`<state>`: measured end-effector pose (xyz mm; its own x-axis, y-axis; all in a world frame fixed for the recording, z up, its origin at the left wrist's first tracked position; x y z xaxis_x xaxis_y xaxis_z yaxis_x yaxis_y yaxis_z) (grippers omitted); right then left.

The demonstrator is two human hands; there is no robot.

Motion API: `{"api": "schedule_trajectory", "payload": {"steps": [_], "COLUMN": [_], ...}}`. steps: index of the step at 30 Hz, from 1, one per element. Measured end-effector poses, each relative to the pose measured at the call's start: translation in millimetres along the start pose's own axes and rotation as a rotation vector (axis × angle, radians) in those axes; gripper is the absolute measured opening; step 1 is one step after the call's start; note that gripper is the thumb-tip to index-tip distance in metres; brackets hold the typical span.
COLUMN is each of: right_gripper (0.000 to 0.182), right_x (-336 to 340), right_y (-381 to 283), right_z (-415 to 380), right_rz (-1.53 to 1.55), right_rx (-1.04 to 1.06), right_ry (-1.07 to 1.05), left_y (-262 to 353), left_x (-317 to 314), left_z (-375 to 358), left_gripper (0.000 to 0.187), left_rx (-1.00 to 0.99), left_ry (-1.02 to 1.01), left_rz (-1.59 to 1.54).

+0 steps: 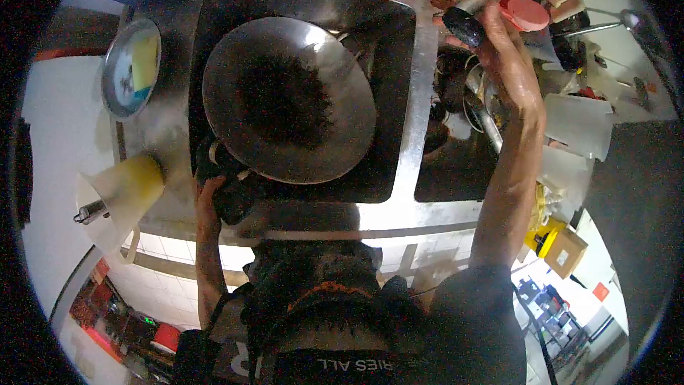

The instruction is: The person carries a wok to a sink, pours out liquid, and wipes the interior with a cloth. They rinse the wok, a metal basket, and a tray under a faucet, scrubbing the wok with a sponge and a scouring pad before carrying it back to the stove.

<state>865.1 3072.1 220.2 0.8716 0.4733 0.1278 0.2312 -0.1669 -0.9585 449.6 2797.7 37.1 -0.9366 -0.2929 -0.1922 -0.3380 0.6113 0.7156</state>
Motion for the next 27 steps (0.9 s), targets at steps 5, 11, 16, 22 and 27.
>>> {"api": "schedule_trajectory", "payload": {"steps": [5,11,16,22,27], "right_gripper": [0.066,0.056,0.064,0.085,0.084], "right_x": [19.4,10.3,13.9,-2.5,-5.6], "right_y": [10.8,30.7,56.1,45.7,47.5], "right_z": [0.2,7.7,20.7,20.4,22.0], "right_rz": [0.391,0.318,0.119,0.479,0.463], "right_rx": [0.135,0.192,0.028,0.234,0.279], "right_ry": [-0.136,-0.167,-0.016,-0.202,-0.21], "left_y": [10.9,17.1,5.7,9.2,15.1], "left_x": [-9.6,-12.7,-4.8,-5.1,-11.7], "left_z": [-3.0,-8.1,-6.0,-4.3,-5.4], "left_gripper": [0.066,0.069,0.072,0.069,0.073], "left_rx": [-0.05,-0.034,-0.005,-0.019,-0.063], "left_ry": [-0.02,-0.007,-0.003,0.034,-0.089], "left_rz": [0.007,0.024,-0.031,0.075,-0.011]}}
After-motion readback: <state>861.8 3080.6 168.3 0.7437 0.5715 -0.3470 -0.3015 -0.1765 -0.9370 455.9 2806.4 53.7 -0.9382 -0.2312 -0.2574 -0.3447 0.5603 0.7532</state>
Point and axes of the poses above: each hand's wrist, its own z-axis towards the middle knuckle, its own x-axis out of the back of the hand, y = z × x, the point moved 3 cm from there along z, towards the middle knuckle, and after that the axes turned 15 degrees about -y, right-handed, at the moved point
